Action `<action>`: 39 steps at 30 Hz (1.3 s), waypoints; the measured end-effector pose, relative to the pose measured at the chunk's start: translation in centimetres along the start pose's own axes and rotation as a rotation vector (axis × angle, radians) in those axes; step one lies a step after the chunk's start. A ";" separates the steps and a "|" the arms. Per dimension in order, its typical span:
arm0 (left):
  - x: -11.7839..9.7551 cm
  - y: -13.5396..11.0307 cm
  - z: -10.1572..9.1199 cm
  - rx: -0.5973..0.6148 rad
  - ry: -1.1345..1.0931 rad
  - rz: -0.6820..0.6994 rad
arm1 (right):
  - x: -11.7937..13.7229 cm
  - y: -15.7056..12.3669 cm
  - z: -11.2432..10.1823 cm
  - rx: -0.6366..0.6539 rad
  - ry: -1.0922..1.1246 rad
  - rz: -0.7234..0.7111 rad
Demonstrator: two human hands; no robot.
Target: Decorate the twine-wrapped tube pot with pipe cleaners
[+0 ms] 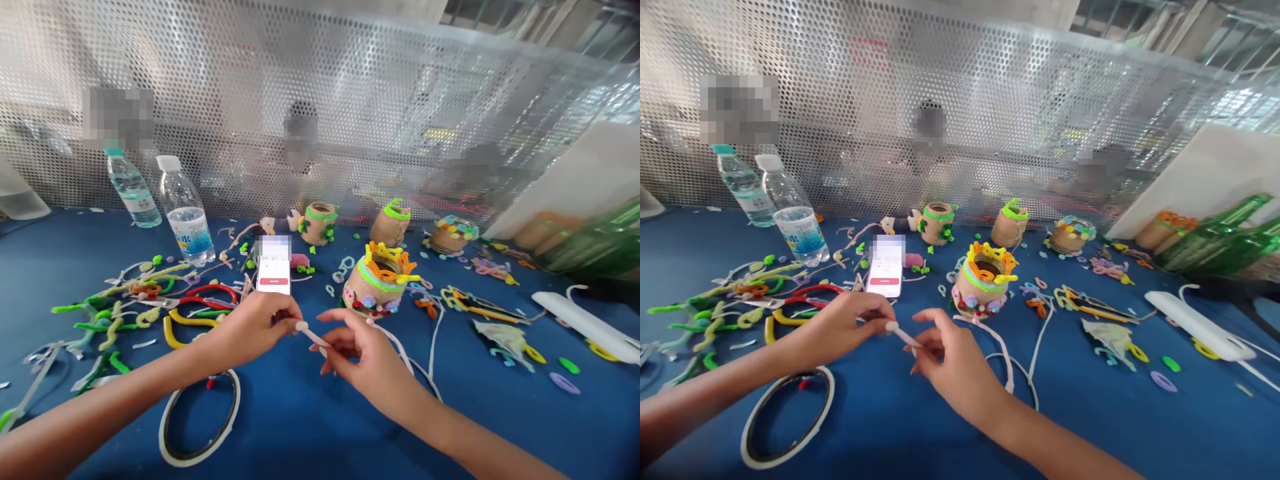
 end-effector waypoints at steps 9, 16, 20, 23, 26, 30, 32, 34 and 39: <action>-0.4 -3.5 -2.4 -0.076 0.236 -0.041 | -1.6 -1.2 -1.6 0.074 0.028 0.138; 1.4 -6.3 -3.5 -0.042 0.423 -0.042 | -3.2 -2.2 -2.1 0.054 -0.085 0.185; -3.8 -5.7 -0.7 -0.055 0.660 0.162 | -1.0 -3.2 0.4 0.122 -0.218 0.018; -4.9 -5.1 4.4 0.241 0.375 0.069 | 0.9 -3.9 1.6 0.109 -0.287 -0.114; -4.1 -5.5 6.5 0.339 0.099 -0.135 | 1.2 -4.1 1.9 0.103 -0.341 -0.134; -3.8 -6.3 5.9 0.438 0.091 -0.154 | 0.6 -4.4 1.9 0.146 -0.469 -0.152; -3.6 -7.2 4.9 0.499 0.175 -0.172 | 0.3 -4.9 2.3 0.242 -0.537 -0.174; -3.5 -8.2 3.8 0.521 0.154 -0.199 | 0.1 -5.3 2.5 0.322 -0.571 -0.178; -1.9 -10.4 1.7 0.510 -0.127 -0.400 | -0.1 -5.5 1.9 0.329 -0.635 -0.162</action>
Point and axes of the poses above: each hand's wrist, its own y-axis towards the middle knuckle, its own z-axis out of the palm, x = y × z, the point moved 9 cm from there along y, towards the middle knuckle, and after that the axes turned 10 degrees about z, right-handed, at the moved point
